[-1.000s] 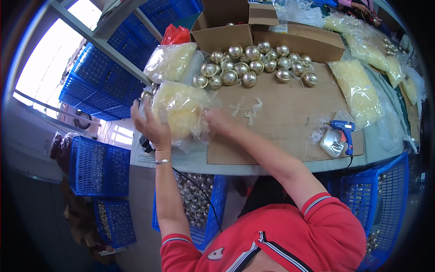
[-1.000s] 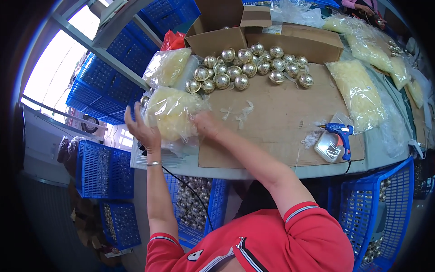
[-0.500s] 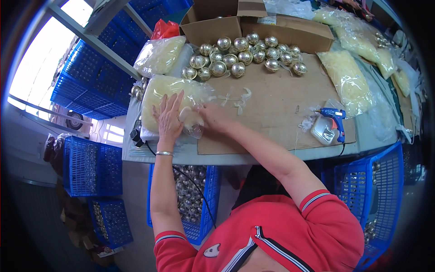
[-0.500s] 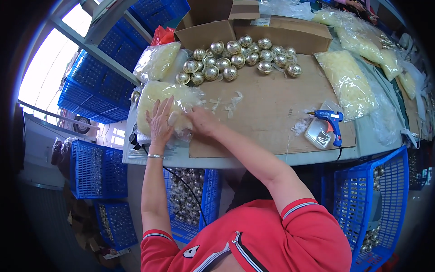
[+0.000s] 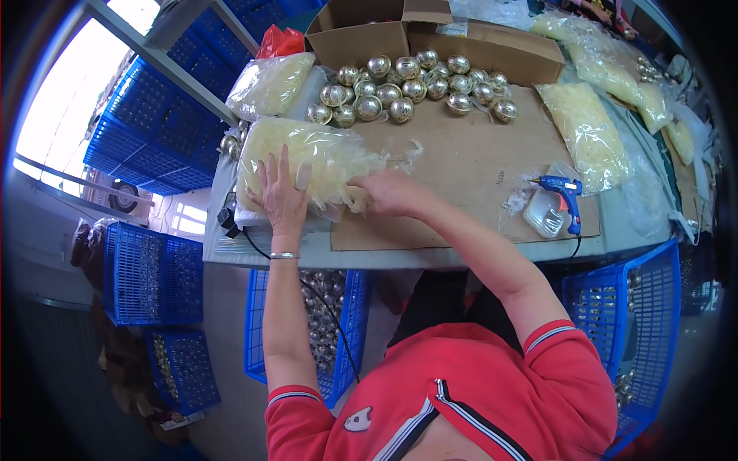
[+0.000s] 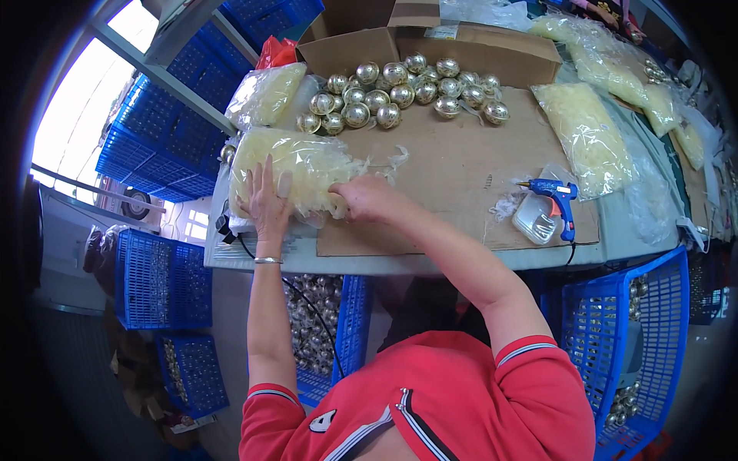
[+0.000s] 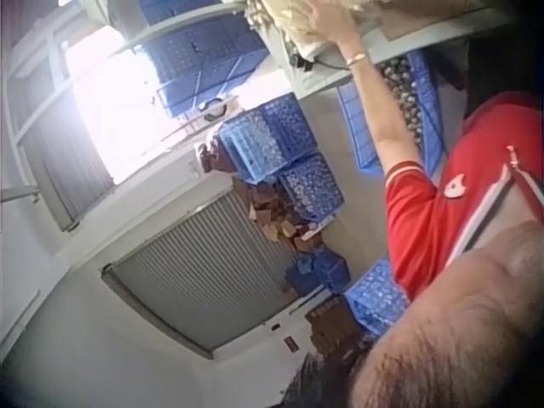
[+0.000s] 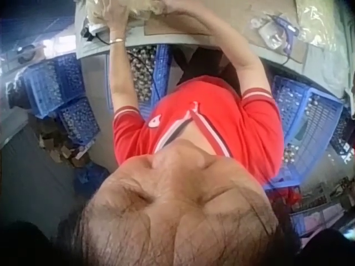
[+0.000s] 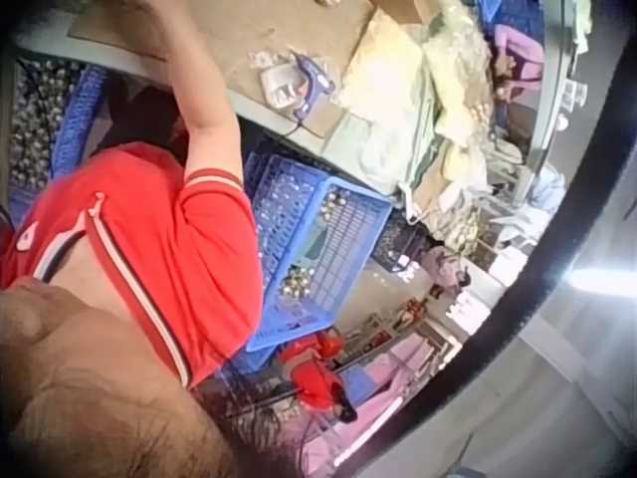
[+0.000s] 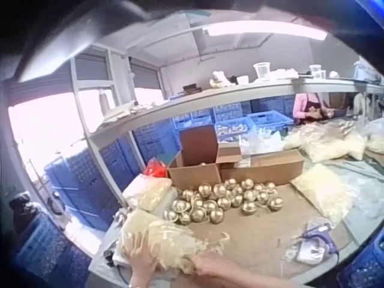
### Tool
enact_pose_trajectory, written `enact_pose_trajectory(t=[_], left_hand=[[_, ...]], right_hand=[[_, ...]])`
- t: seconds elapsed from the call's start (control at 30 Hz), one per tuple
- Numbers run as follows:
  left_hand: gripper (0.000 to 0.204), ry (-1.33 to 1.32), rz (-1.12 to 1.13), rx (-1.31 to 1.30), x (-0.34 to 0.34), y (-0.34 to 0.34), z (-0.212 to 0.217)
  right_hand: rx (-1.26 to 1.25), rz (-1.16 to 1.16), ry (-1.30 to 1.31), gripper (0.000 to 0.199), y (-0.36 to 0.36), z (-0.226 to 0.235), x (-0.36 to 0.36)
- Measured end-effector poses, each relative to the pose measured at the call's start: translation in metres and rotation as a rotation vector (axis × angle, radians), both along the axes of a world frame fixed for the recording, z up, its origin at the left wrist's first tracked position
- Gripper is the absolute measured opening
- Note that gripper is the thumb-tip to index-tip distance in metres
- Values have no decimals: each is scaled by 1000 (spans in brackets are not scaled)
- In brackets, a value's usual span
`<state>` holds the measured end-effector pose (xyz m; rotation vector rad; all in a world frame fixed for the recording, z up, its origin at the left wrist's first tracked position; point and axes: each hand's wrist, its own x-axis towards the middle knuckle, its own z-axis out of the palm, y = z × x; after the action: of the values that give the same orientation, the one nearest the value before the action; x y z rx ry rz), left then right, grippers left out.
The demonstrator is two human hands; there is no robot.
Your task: Gluing decorative lace to Christmas baubles using a hot glue gun.
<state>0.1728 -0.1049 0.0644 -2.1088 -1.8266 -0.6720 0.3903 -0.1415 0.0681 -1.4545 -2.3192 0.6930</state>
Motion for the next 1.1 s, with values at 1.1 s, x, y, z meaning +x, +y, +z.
enact_pose_trajectory(t=[1.1], left_hand=[[42, -147, 339, 224, -50, 31, 32]], right_hand=[[168, -77, 62, 34, 14, -46, -11]])
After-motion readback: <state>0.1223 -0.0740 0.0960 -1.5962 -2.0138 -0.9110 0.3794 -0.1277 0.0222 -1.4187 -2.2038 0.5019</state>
